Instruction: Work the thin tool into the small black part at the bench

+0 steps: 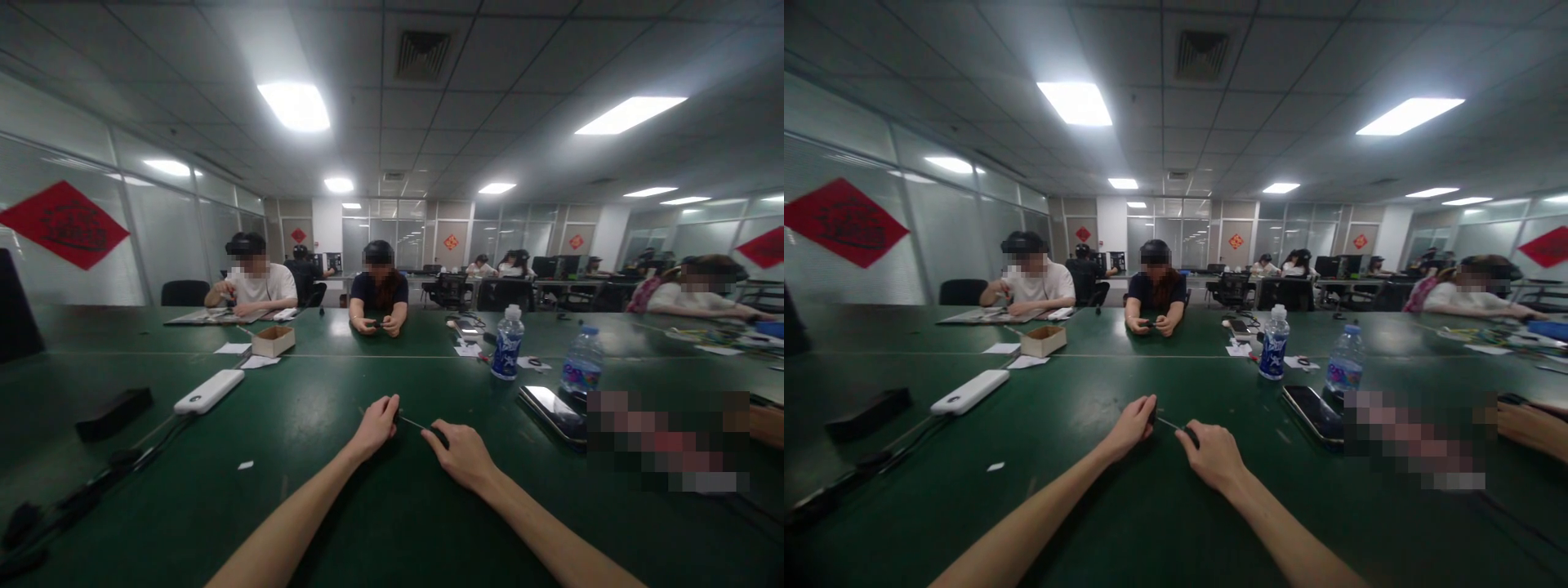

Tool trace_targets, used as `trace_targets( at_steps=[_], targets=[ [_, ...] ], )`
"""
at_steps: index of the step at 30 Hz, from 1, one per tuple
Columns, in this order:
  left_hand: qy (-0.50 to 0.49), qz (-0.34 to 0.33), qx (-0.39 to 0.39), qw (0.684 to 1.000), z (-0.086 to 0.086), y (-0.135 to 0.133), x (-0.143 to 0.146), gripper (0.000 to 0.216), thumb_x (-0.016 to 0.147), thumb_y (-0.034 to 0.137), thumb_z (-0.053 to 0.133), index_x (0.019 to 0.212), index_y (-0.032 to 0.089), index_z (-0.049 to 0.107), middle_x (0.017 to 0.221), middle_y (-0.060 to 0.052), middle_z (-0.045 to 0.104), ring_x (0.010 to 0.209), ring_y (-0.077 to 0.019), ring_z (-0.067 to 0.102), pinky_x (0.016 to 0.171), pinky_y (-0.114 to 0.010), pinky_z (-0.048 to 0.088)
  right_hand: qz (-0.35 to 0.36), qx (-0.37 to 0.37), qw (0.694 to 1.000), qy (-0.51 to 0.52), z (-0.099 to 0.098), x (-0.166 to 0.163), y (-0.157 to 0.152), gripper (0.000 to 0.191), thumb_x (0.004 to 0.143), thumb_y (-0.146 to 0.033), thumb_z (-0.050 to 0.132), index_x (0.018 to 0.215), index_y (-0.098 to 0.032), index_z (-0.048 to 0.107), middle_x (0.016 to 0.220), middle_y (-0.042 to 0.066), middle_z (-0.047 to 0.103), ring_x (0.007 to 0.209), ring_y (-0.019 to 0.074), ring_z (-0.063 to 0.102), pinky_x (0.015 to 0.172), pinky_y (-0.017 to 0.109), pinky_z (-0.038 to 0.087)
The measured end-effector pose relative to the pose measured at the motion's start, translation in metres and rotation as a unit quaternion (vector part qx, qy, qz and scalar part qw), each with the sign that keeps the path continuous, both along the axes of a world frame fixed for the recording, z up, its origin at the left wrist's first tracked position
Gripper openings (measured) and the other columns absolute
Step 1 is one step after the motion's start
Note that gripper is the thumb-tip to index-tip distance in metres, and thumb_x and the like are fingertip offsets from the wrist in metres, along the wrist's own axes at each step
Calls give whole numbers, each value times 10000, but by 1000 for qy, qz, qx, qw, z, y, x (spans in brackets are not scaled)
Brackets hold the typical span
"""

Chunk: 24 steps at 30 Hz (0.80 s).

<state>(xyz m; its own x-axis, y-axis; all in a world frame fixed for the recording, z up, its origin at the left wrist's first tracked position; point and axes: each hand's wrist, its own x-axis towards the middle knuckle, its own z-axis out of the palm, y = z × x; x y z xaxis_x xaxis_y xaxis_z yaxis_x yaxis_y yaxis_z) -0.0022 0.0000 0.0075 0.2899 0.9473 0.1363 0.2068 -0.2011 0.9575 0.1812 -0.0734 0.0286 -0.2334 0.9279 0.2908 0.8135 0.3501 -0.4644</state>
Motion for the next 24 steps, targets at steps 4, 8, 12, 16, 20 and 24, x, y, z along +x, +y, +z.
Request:
trace_targets(
  at_steps=[4, 8, 12, 16, 20, 24],
  targets=[
    [8, 6, -3, 1000, 0, 1, 0, 468, 821, 642, 360, 777, 187, 454, 515, 63, 422, 430, -98, 418, 444, -220, 309, -9, 9, 1000, 1, -2, 0, 1, 351, 931, -426, 374, 864, -191, 626, 787, 46, 681, 690, 169, 640, 630, 249, 449],
    [12, 17, 2, 1000, -2, 4, 2, 461, 822, 644, 342, 748, 196, 419, 484, 74, 395, 404, -91, 395, 425, -213, 287, -15, 13, 1000, -12, -6, -2, 2, 351, 930, -432, 374, 884, -200, 634, 806, 46, 690, 712, 177, 646, 641, 252, 442],
    [28, -1, 10, 1000, 0, 0, 2, 473, 801, 656, 373, 728, 191, 425, 533, 69, 395, 421, -90, 414, 422, -215, 290, -83, 25, 996, -7, -11, 4, 13, 394, 935, -447, 355, 914, -185, 648, 837, 77, 703, 765, 208, 657, 675, 274, 437],
    [63, -53, 18, 996, 9, -11, 2, 477, 786, 646, 424, 744, 173, 475, 601, 42, 452, 492, -102, 458, 470, -228, 343, -129, 3, 990, 51, -12, 22, 25, 441, 945, -460, 317, 917, -173, 652, 884, 91, 707, 785, 205, 656, 692, 275, 443],
    [15, -36, -16, 999, 11, -11, 2, 470, 785, 644, 422, 742, 177, 457, 594, 53, 428, 478, -88, 434, 465, -222, 325, -76, -9, 994, 77, -8, 27, 22, 457, 934, -483, 321, 881, -174, 654, 828, 69, 699, 734, 195, 644, 656, 272, 444],
    [-65, -9, -44, 997, 3, -2, 3, 481, 769, 665, 422, 750, 184, 434, 554, 76, 380, 415, -68, 372, 409, -207, 237, 38, -23, 999, 21, -1, 14, 5, 432, 914, -514, 370, 905, -191, 657, 834, 43, 687, 746, 181, 629, 707, 271, 428]
  ],
)
